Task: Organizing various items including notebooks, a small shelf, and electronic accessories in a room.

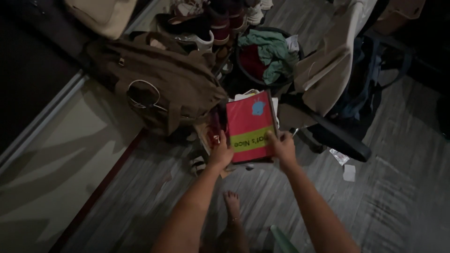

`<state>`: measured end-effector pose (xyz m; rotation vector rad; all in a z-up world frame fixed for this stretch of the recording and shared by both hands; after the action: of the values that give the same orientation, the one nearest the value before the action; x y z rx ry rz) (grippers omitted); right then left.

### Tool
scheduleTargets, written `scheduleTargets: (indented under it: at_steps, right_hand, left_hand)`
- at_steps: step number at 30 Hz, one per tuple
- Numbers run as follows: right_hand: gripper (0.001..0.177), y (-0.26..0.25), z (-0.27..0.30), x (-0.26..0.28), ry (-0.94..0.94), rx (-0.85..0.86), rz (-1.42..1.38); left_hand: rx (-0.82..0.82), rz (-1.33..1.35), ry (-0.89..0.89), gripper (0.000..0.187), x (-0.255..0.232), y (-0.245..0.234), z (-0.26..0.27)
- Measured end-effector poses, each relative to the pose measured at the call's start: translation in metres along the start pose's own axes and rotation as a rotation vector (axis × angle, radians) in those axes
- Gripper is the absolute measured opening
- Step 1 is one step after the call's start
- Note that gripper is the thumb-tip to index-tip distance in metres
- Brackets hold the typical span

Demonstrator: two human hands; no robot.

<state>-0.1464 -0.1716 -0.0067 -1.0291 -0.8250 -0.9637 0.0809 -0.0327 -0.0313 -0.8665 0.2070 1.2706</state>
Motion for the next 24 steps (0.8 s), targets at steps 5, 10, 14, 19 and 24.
scheduleTargets:
  at_steps: [5,10,14,19,24]
  right_hand:
    - [0.035,-0.006,0.020,0.022,0.018,0.148,-0.353]
    - [0.023,-0.036,0.010,0.021,-0.007,0.180,-0.705]
    - [0.020,-0.036,0.027,0.052,0.009,0.281,-0.772]
    - [0.017,-0.019,0.041,0.063,-0.047,0.355,-0.849]
    - [0.018,-0.003,0.039,0.032,-0.009,0.406,-1.012]
  left_hand:
    - [-0.204,-0.102,0.032,0.060,0.011,-0.003,-0.015]
    - [-0.380,-0.213,0.051,0.050,0.003,-0.014,-0.034]
    - [-0.012,0.909,0.353,0.064,-0.057,-0.025,-0.020]
    - [0.294,1.173,0.370,0.058,-0.099,-0.031,0.008]
    - [-0.096,1.060,0.267,0.045,-0.068,-0.048,0.000]
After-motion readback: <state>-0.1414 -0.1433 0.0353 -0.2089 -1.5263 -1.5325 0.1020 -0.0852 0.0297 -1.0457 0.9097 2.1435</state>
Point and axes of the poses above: each hand's wrist, its own z-axis away from the middle knuckle, its own y-axis out of the palm, x = y × z, the point moved 8 cm from there along -z, towards the middle knuckle, and after that the axes turned 6 degrees about -z, right-handed, at the moved point
